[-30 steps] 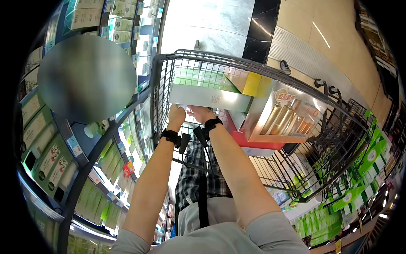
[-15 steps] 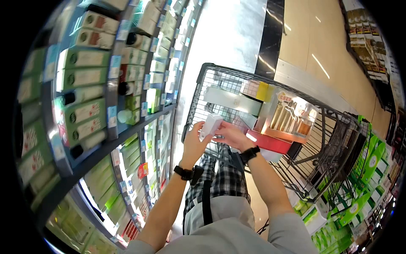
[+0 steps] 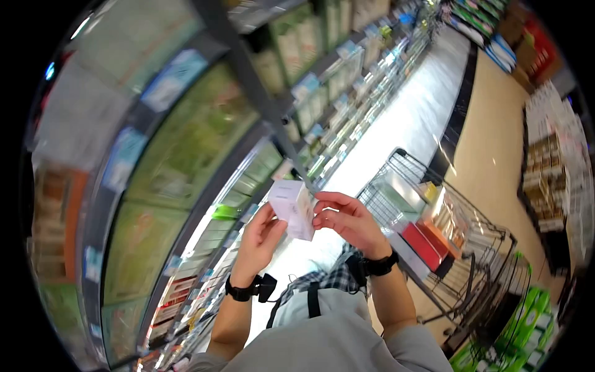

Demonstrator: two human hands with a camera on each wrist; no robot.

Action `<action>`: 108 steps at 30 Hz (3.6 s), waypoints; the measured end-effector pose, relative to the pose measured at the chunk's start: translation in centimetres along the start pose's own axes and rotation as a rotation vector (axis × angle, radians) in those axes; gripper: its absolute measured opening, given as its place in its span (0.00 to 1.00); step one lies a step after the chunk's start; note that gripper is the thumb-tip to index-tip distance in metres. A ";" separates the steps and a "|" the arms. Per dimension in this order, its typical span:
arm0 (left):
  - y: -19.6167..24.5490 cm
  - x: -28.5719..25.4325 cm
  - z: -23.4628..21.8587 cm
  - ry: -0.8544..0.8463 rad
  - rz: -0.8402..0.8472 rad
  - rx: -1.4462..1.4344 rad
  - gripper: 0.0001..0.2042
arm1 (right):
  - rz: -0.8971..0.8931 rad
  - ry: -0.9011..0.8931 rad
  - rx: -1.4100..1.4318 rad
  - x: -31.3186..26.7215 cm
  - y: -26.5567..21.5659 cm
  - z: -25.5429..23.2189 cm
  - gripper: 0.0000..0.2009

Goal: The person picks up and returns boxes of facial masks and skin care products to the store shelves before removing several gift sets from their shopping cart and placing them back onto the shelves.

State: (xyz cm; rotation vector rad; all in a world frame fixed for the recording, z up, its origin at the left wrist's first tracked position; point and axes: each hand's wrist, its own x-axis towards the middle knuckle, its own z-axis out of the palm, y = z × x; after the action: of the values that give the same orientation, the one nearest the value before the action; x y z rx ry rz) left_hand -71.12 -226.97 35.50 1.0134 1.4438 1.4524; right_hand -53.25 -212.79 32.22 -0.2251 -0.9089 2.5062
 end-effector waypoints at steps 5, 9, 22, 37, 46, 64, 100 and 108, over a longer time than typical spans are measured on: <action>7.6 -5.8 -6.1 0.240 0.204 -0.042 0.26 | -0.170 -0.152 -0.467 4.3 0.1 12.2 0.16; 12.7 -9.4 -8.5 0.456 0.397 0.051 0.26 | -0.384 -0.321 -0.648 5.7 0.8 19.3 0.15; 23.1 -7.5 -12.2 0.848 0.829 0.235 0.23 | -0.977 -0.494 -1.074 11.7 -1.0 31.4 0.27; 24.8 -2.7 -13.3 0.847 0.637 0.492 0.20 | -0.931 -0.442 -1.123 14.3 -2.0 30.3 0.27; 25.1 -2.8 -13.7 0.872 0.543 0.591 0.18 | -0.943 -0.443 -1.180 14.3 -1.7 29.8 0.26; 5.3 -3.7 -5.1 0.346 0.358 0.413 0.08 | -0.312 0.238 -1.546 -2.1 5.9 3.6 0.17; -28.6 3.1 24.2 -1.126 -0.008 1.500 0.39 | 0.975 0.632 -1.297 -32.1 7.3 -26.3 0.32; -29.7 5.3 24.2 -1.264 -0.193 1.336 0.40 | 0.889 0.808 -1.125 -33.0 6.7 -25.7 0.30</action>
State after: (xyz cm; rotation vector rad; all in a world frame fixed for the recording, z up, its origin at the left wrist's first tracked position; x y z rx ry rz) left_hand -49.55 -214.13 6.13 1.9159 1.2428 -0.6082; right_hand -18.90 -218.45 8.10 -2.1568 -1.9361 1.7669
